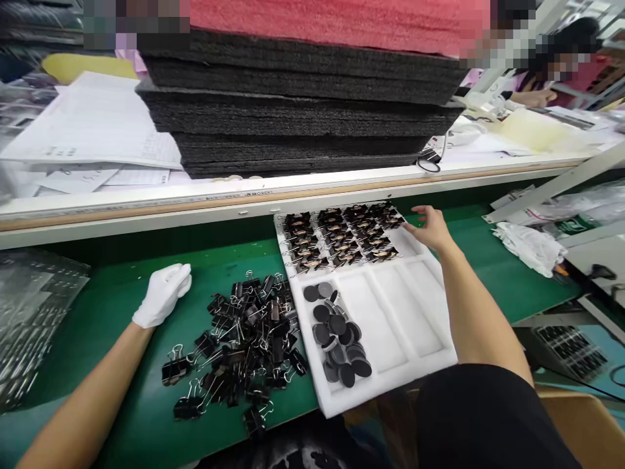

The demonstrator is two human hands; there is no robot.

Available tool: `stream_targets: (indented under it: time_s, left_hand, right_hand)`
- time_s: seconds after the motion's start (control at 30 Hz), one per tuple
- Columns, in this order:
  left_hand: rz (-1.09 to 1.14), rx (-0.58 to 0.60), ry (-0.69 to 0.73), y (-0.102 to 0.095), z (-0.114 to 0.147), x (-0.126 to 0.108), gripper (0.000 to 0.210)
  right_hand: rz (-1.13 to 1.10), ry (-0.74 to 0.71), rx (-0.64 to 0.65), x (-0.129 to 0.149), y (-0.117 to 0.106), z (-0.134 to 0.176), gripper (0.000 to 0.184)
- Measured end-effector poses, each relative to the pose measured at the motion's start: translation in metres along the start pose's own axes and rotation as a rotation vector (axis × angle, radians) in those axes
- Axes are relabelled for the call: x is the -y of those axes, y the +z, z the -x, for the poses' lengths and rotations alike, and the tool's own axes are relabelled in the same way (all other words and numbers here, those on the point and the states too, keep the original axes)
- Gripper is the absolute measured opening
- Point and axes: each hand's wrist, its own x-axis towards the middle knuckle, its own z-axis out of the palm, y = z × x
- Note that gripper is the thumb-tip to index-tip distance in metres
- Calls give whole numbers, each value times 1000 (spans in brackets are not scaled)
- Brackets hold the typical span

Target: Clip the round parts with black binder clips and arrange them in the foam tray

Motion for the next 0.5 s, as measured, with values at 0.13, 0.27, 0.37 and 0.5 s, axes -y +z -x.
stream_targets:
  time_s: [0.13, 0.27, 0.37, 0.5]
  left_hand:
    - [133, -3, 49, 2, -1, 1, 52]
    - [204, -44, 96, 5, -4, 1, 43]
    - [190, -78, 135, 6, 1, 1, 42]
    - [99, -145, 158, -4, 29, 7, 48]
  right_hand:
    - [-8, -58, -153, 31, -17, 66, 50]
    - [-106, -603, -189, 80, 19, 177, 28]
    - [3, -873, 158, 99, 62, 240, 31]
    - [147, -867, 248, 89, 94, 260, 44]
